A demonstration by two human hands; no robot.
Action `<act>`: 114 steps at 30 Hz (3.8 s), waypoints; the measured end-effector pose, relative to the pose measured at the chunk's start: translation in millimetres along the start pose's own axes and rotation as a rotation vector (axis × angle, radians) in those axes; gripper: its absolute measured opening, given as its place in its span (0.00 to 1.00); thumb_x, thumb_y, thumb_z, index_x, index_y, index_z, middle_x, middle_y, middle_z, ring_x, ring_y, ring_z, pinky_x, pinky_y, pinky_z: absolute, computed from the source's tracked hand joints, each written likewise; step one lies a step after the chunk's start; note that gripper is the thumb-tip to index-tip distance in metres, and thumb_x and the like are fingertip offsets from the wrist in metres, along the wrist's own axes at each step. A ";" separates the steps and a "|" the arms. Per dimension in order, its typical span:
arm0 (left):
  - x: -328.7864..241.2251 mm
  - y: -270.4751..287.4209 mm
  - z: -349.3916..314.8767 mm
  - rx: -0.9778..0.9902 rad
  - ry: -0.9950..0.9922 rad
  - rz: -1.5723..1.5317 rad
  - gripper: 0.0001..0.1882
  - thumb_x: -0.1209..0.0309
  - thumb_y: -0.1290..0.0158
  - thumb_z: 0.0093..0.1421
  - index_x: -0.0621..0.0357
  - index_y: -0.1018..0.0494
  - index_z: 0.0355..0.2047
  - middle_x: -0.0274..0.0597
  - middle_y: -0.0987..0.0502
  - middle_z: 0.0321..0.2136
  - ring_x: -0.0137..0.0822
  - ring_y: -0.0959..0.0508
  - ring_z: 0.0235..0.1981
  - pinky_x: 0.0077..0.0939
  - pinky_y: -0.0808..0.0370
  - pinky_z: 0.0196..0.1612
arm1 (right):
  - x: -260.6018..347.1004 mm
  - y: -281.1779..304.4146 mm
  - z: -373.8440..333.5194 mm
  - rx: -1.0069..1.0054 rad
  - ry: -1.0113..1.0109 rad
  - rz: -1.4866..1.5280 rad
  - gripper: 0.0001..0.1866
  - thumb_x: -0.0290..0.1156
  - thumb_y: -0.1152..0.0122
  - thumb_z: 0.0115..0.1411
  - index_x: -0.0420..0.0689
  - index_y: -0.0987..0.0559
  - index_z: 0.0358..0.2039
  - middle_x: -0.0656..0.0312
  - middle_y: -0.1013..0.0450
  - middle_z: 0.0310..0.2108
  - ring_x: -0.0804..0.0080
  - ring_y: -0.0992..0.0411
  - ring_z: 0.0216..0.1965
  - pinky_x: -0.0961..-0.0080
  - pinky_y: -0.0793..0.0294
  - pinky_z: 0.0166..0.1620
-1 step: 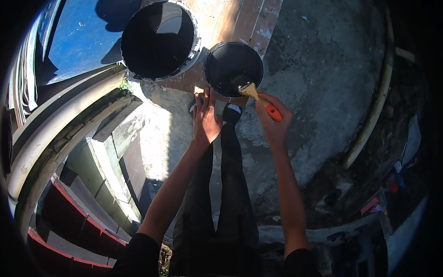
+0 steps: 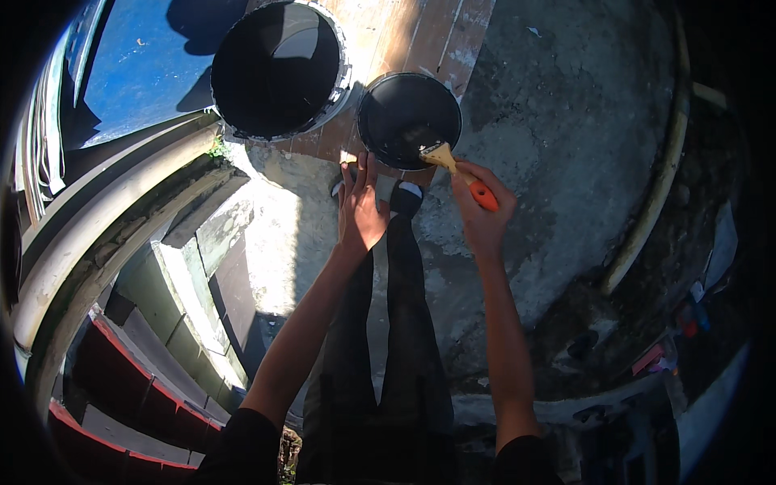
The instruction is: The recorder is painting a concrete ledge with black paint using a handheld brush.
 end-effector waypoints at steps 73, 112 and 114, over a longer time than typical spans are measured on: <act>226.4 -269.2 -994.1 -0.262 1.075 -0.583 0.17 0.63 0.56 0.58 0.58 0.23 0.40 0.53 0.22 0.39 0.52 0.23 0.43 0.43 0.25 0.45 | 155.3 -379.3 -532.5 0.762 -0.344 0.636 0.13 0.27 0.46 0.62 0.30 0.27 0.43 0.56 0.27 0.36 0.75 0.29 0.40 0.83 0.24 0.41; 682.0 113.2 -1355.5 -1.060 0.921 -0.174 0.37 0.67 0.48 0.49 0.72 0.42 0.58 0.68 0.45 0.60 0.64 0.43 0.61 0.44 0.45 0.65 | 176.2 -666.6 -1246.0 0.908 1.244 -0.527 0.07 0.30 0.41 0.51 0.42 0.22 0.30 0.48 0.26 0.29 0.47 0.25 0.29 0.58 0.24 0.34; 689.4 127.2 -1356.3 -1.031 0.917 -0.161 0.38 0.67 0.48 0.49 0.70 0.44 0.59 0.67 0.45 0.61 0.63 0.44 0.62 0.44 0.44 0.65 | 153.8 -678.7 -1306.3 1.027 1.197 -0.404 0.08 0.30 0.40 0.51 0.41 0.22 0.30 0.48 0.25 0.29 0.48 0.25 0.28 0.61 0.24 0.33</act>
Point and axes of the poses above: each hand's wrist, its own z-axis towards the middle knuckle, its own y-axis out of the back of the hand, x = y × z, the point moved 8 cm from there along z, towards the middle knuckle
